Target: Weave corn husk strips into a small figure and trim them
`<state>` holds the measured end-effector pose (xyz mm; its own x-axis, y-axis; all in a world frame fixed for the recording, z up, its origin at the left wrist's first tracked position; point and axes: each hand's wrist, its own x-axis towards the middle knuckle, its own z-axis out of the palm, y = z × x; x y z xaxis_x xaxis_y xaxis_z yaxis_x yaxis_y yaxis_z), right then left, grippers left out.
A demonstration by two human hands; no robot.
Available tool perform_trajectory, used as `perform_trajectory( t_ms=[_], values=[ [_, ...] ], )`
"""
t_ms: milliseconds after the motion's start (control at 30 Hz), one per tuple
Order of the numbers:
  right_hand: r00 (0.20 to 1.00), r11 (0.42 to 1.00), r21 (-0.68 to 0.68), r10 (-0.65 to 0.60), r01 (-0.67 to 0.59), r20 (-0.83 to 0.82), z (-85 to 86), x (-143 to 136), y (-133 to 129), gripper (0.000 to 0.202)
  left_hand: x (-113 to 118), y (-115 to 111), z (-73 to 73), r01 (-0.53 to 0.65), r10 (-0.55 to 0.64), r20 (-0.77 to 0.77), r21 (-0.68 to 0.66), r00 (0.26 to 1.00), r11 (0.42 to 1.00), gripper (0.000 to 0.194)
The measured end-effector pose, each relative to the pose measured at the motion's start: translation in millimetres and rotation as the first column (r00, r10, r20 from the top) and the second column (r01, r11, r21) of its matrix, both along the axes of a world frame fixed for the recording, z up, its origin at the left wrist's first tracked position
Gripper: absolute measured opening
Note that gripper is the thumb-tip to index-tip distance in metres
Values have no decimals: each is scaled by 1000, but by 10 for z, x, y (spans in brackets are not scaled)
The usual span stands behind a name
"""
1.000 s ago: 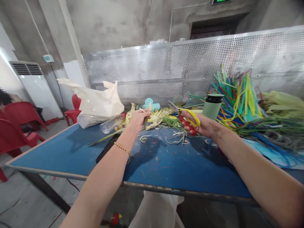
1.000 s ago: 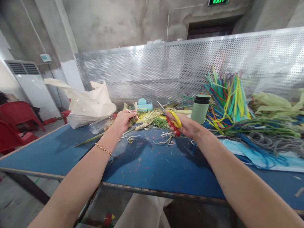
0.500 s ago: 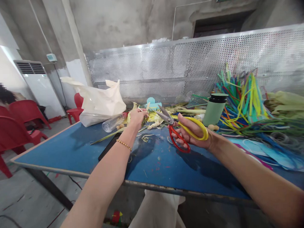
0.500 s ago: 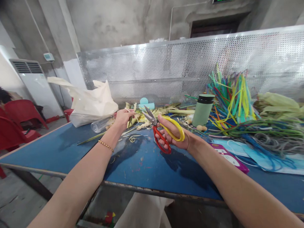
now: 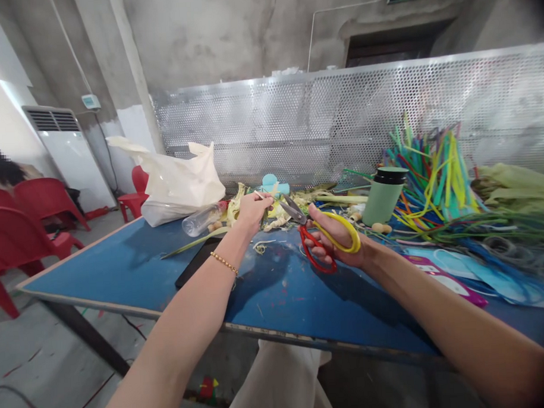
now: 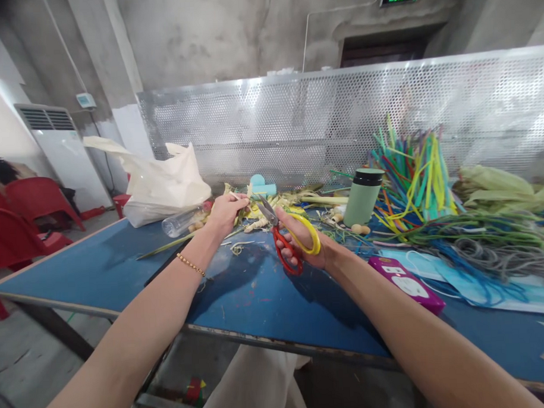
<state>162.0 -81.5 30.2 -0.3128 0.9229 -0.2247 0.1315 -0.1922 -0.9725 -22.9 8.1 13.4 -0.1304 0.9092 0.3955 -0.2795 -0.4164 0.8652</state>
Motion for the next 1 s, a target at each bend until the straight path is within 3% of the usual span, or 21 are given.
perform_trajectory(
  t_ms=[300, 500, 600, 667, 733, 767, 833, 900, 1000],
  values=[
    [999, 996, 81, -32, 30, 18, -67, -1, 36, 59, 20, -2, -4, 1, -1, -2, -34, 1000, 999, 7],
    [995, 965, 261, -55, 30, 87, -144, 47, 84, 55, 17, 0, 9, 37, -35, 31, -62, 999, 997, 11],
    [945, 908, 412, -193, 71, 263, -173, 160, 236, 53, 6, 3, 30, 109, -94, 116, -131, 989, 985, 12],
    [813, 801, 595, -385, 60, 436, -207, 271, 389, 45, -5, -14, 48, 174, -138, 189, -190, 972, 966, 11],
    [542, 731, 680, -553, -50, 633, -256, 381, 535, 35, -18, -48, 68, 240, -180, 236, -260, 955, 935, 9],
    [403, 733, 672, -586, -107, 703, -282, 427, 589, 33, -25, -70, 79, 271, -201, 247, -297, 948, 916, 8],
    [214, 786, 594, -559, -170, 801, -327, 497, 650, 38, -34, -117, 102, 311, -229, 253, -357, 940, 881, 7],
    [133, 833, 507, -489, -220, 862, -346, 537, 653, 41, -37, -162, 126, 340, -264, 237, -390, 935, 855, 6],
    [127, 854, 433, -414, -288, 901, -312, 550, 601, 37, -22, -218, 153, 377, -322, 199, -407, 926, 832, 8]
  ],
)
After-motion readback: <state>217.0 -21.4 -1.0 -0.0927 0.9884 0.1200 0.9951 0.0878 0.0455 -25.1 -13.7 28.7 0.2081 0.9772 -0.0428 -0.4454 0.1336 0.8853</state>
